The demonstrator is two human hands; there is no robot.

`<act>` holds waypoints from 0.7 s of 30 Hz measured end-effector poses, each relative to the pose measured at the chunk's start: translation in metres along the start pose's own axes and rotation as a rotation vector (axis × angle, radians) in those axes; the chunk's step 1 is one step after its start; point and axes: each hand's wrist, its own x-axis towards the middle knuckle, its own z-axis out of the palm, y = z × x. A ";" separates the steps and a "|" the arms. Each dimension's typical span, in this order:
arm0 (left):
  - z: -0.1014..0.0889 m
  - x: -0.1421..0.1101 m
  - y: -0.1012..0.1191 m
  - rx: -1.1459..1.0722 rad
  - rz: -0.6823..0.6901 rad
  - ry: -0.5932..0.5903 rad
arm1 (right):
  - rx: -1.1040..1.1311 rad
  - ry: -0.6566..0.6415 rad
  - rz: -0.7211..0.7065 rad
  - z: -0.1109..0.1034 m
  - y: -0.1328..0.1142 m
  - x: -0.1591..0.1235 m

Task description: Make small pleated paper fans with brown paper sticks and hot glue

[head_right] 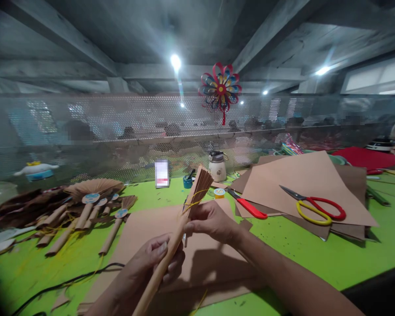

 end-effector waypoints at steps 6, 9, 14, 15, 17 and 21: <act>-0.001 0.002 -0.001 0.002 -0.027 0.012 | 0.133 0.049 0.061 0.002 0.002 -0.002; -0.002 0.002 -0.001 0.015 -0.039 0.014 | 0.200 0.052 0.099 0.005 0.000 -0.002; -0.005 0.002 -0.006 0.026 -0.040 0.004 | 0.230 0.042 0.106 0.004 -0.003 -0.004; -0.005 0.002 -0.007 0.028 -0.040 0.004 | 0.239 0.040 0.105 0.003 -0.003 -0.004; -0.006 0.003 -0.008 0.047 -0.037 0.026 | 0.252 0.029 0.105 0.001 -0.002 -0.004; -0.003 0.005 -0.005 0.125 -0.071 0.087 | 0.246 0.009 0.108 -0.004 0.001 -0.005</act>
